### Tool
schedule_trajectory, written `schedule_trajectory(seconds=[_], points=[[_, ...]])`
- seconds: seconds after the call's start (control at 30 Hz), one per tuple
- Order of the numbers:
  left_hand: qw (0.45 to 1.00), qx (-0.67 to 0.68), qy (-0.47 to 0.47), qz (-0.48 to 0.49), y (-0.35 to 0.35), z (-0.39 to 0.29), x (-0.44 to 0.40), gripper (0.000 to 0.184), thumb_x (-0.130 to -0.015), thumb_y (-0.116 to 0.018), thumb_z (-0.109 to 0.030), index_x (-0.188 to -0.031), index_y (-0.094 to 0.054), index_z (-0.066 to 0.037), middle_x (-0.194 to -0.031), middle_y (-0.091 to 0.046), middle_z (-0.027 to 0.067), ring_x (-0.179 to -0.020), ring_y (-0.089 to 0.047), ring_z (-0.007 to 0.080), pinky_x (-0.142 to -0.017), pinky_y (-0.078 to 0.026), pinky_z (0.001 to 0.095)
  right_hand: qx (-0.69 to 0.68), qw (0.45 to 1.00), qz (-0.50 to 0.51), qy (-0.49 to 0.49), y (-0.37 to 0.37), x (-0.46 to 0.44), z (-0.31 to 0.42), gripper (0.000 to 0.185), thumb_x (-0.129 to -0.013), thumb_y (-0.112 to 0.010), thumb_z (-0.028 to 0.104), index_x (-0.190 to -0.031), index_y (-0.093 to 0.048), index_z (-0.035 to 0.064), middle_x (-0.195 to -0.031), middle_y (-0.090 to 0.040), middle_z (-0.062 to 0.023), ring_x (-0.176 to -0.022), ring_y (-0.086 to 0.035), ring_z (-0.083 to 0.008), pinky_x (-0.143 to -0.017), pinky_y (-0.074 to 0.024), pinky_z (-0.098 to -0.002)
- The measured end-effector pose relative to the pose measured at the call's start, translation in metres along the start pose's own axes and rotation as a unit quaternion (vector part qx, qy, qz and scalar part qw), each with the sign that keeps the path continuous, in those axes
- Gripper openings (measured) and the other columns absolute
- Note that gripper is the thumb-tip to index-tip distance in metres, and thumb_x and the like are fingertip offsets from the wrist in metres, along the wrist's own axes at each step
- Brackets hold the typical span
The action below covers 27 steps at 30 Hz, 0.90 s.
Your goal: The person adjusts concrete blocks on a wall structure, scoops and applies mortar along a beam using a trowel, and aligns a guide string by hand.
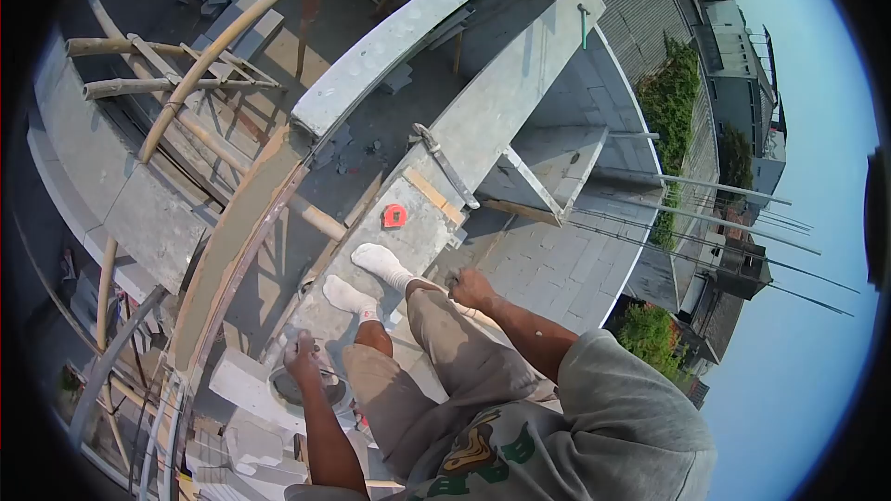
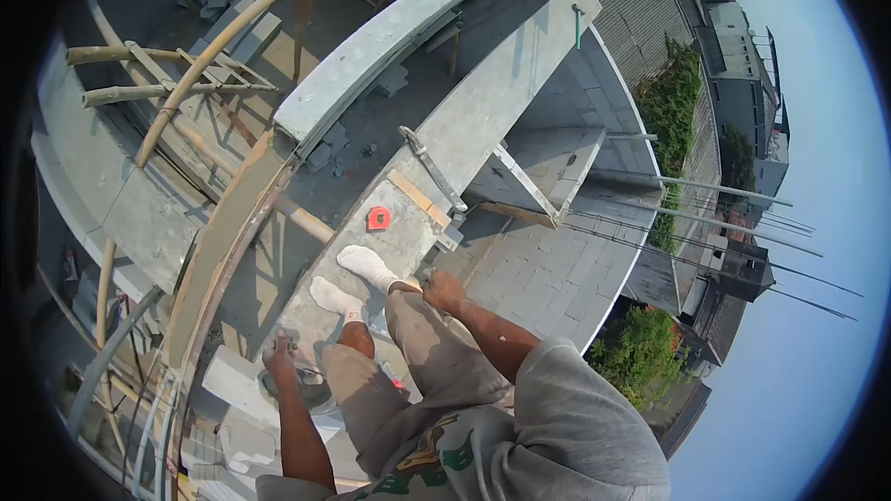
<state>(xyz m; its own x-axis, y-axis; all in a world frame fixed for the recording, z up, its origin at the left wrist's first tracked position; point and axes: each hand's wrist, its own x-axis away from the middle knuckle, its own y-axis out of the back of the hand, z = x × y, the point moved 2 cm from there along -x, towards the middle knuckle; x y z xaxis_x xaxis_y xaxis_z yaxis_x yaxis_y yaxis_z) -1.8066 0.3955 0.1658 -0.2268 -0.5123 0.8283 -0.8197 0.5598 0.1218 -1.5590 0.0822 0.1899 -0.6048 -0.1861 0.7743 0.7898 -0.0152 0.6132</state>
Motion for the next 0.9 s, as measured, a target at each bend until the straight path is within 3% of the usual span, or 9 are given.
schedule_trajectory(seconds=[0.13, 0.23, 0.47, 0.63, 0.77, 0.9], points=[[0.997, -0.008, -0.070, -0.011, -0.002, -0.048, 0.013, 0.025, -0.085, -0.066, -0.027, -0.087, -0.060, -0.002, -0.072, -0.058, 0.0021, -0.058, -0.052, 0.0095, -0.051, -0.040, 0.0219, -0.076, 0.996, -0.049, 0.004, 0.025, 0.038, 0.034, 0.021, -0.076, -0.055, 0.018, -0.089, -0.058, 0.0011, -0.084, -0.061, -0.0267, -0.083, -0.059, -0.0446, -0.074, -0.0474, -0.0487], [0.996, -0.069, -0.051, 0.028, -0.004, -0.074, 0.007, 0.032, -0.086, -0.063, -0.034, -0.095, -0.059, -0.003, -0.077, -0.059, 0.0006, -0.065, -0.054, 0.0081, -0.057, -0.043, 0.0214, -0.133, 0.989, -0.065, -0.012, 0.027, 0.044, 0.033, 0.020, -0.077, -0.054, 0.017, -0.090, -0.054, 0.0017, -0.083, -0.061, -0.0256, -0.082, -0.059, -0.0444, -0.073, -0.0462, -0.0479], [0.993, 0.003, -0.076, 0.089, -0.028, -0.065, -0.025, 0.039, -0.084, -0.066, -0.035, -0.103, -0.060, -0.001, -0.077, -0.059, 0.0002, -0.065, -0.052, 0.0068, -0.056, -0.042, 0.0205, -0.146, 0.982, -0.119, -0.033, 0.058, 0.018, 0.010, 0.018, -0.078, -0.056, 0.018, -0.089, -0.058, 0.0033, -0.080, -0.063, -0.0217, -0.079, -0.061, -0.0374, -0.071, -0.0461, -0.0417], [0.994, -0.064, -0.085, 0.039, -0.075, -0.054, -0.055, 0.043, -0.085, -0.064, -0.033, -0.114, -0.059, -0.001, -0.081, -0.061, 0.0018, -0.066, -0.055, 0.0059, -0.057, -0.043, 0.0198, -0.122, 0.977, -0.176, -0.021, 0.072, -0.059, -0.036, 0.017, -0.077, -0.058, 0.018, -0.084, -0.063, 0.0036, -0.078, -0.065, -0.0166, -0.075, -0.063, -0.0292, -0.070, -0.0468, -0.0370], [0.997, 0.014, -0.057, 0.054, -0.138, -0.041, -0.099, 0.037, -0.088, -0.061, -0.026, -0.113, -0.061, 0.000, -0.083, -0.061, 0.0010, -0.070, -0.052, 0.0059, -0.055, -0.041, 0.0200, -0.090, 0.976, -0.196, 0.024, 0.071, -0.157, -0.086, 0.016, -0.076, -0.059, 0.016, -0.084, -0.066, 0.0034, -0.076, -0.065, -0.0155, -0.074, -0.064, -0.0282, -0.068, -0.0479, -0.0368], [0.985, 0.007, -0.171, -0.025, -0.194, -0.040, -0.156, 0.039, -0.087, -0.061, -0.031, -0.113, -0.062, -0.002, -0.088, -0.064, 0.0031, -0.075, -0.059, 0.0089, -0.062, -0.048, 0.0232, -0.050, 0.975, -0.214, 0.043, 0.053, -0.266, -0.135, 0.015, -0.074, -0.059, 0.013, -0.083, -0.065, 0.0025, -0.071, -0.064, -0.0157, -0.067, -0.064, -0.0283, -0.063, -0.0487, -0.0375]])
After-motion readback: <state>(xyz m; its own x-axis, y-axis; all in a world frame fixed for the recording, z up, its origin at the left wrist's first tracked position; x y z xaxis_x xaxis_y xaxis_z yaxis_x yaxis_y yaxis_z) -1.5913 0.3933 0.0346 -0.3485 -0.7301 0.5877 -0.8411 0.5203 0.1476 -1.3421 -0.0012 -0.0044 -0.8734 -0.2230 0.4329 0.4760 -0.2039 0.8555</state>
